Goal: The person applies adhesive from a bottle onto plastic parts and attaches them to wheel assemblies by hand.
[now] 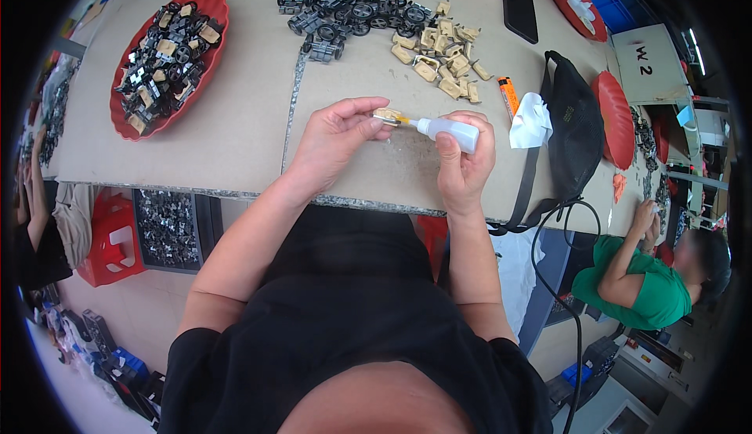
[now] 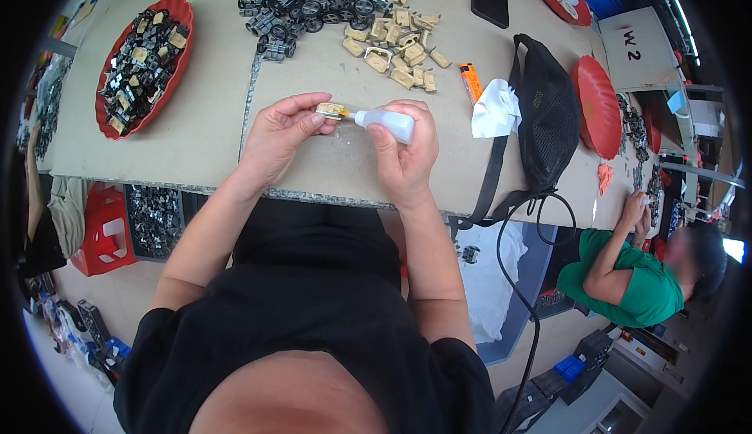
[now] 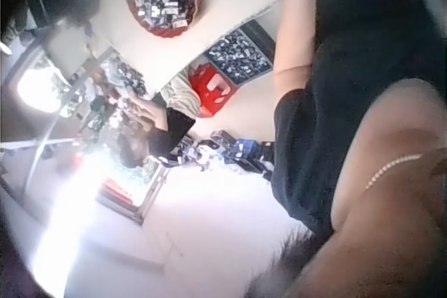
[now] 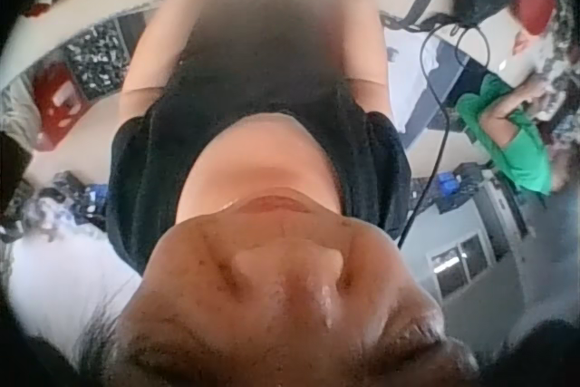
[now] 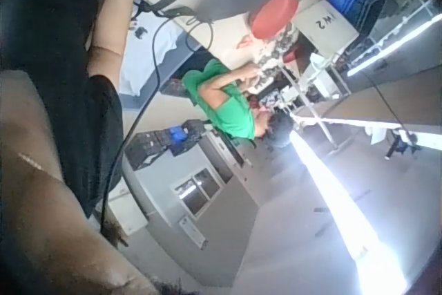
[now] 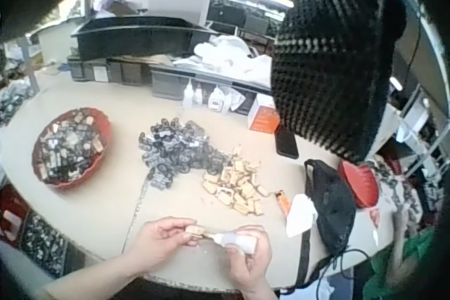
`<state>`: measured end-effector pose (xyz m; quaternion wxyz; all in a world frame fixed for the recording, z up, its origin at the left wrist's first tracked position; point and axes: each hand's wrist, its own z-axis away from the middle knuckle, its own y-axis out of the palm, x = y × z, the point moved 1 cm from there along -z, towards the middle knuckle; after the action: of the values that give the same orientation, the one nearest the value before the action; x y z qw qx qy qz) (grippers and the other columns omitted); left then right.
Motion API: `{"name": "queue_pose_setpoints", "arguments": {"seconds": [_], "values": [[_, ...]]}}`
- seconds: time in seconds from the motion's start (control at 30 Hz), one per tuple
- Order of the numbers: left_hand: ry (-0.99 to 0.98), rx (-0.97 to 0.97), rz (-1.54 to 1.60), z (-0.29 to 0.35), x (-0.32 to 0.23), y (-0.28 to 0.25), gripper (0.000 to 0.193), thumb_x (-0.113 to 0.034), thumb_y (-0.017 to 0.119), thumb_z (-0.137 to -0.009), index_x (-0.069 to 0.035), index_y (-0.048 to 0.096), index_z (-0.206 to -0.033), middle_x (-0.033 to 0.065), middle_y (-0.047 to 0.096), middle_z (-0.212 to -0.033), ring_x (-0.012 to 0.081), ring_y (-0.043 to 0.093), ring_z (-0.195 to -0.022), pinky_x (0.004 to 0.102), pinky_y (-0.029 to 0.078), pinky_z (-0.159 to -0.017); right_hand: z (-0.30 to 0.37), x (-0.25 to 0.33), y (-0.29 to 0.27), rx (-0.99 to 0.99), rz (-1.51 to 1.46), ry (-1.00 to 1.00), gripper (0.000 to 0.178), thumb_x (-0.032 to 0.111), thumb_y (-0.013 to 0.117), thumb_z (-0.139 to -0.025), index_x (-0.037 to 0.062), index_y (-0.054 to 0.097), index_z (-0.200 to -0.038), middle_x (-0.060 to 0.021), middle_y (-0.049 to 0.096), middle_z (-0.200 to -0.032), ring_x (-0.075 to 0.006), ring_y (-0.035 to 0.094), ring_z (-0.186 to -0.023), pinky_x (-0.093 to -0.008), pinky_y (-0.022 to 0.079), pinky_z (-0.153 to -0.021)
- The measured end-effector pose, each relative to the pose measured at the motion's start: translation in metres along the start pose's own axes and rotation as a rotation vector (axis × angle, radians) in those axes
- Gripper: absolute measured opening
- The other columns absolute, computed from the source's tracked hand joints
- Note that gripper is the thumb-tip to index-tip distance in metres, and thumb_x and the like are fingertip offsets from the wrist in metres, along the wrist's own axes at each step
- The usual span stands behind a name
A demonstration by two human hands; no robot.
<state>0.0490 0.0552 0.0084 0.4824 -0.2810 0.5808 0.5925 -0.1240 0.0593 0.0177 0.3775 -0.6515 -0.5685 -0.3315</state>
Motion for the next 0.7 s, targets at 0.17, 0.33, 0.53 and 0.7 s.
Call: {"name": "queue_pose_setpoints", "arguments": {"seconds": [0.17, 0.33, 0.53, 0.7], "values": [[-0.01, 0.001, 0.001, 0.0001, -0.0008, -0.0005, 0.029, -0.004, 0.05, -0.084, 0.004, 0.048, -0.112, 0.0101, 0.06, -0.09, 0.0116, 0.058, -0.08, 0.0245, 0.047, -0.078, 0.0, -0.0014, -0.0009, 0.002, 0.006, 0.01, 0.024, 0.012, 0.058, -0.08, -0.0028, 0.044, -0.094, -0.0115, 0.049, -0.088, -0.0148, 0.05, -0.075, -0.0239, 0.042, -0.066], [-0.008, 0.021, 0.047, -0.0011, 0.0008, -0.0025, 0.029, -0.005, 0.05, -0.084, 0.004, 0.048, -0.112, 0.01, 0.06, -0.09, 0.0119, 0.058, -0.08, 0.025, 0.047, -0.078, -0.0017, 0.0008, -0.0012, -0.094, -0.178, 0.104, 0.024, 0.017, 0.054, -0.084, -0.0003, 0.043, -0.096, -0.0095, 0.049, -0.089, -0.0108, 0.048, -0.067, -0.0219, 0.041, -0.057], [-0.002, 0.038, 0.04, -0.0009, 0.0012, -0.002, 0.029, -0.005, 0.05, -0.084, 0.004, 0.049, -0.112, 0.0096, 0.06, -0.091, 0.0118, 0.058, -0.079, 0.0246, 0.047, -0.076, -0.0015, -0.0026, 0.0002, -0.06, -0.23, 0.142, 0.023, 0.016, 0.053, -0.084, -0.0001, 0.043, -0.097, -0.0088, 0.05, -0.088, -0.011, 0.049, -0.067, -0.0216, 0.042, -0.057], [-0.01, 0.011, 0.018, -0.0004, 0.0021, -0.0009, 0.029, -0.004, 0.051, -0.084, 0.004, 0.049, -0.111, 0.0097, 0.06, -0.091, 0.0117, 0.058, -0.079, 0.0239, 0.047, -0.076, -0.002, -0.0024, 0.0011, -0.034, -0.144, 0.106, 0.023, 0.016, 0.054, -0.084, 0.0, 0.043, -0.096, -0.0086, 0.049, -0.089, -0.0114, 0.05, -0.069, -0.0219, 0.042, -0.059]]}}
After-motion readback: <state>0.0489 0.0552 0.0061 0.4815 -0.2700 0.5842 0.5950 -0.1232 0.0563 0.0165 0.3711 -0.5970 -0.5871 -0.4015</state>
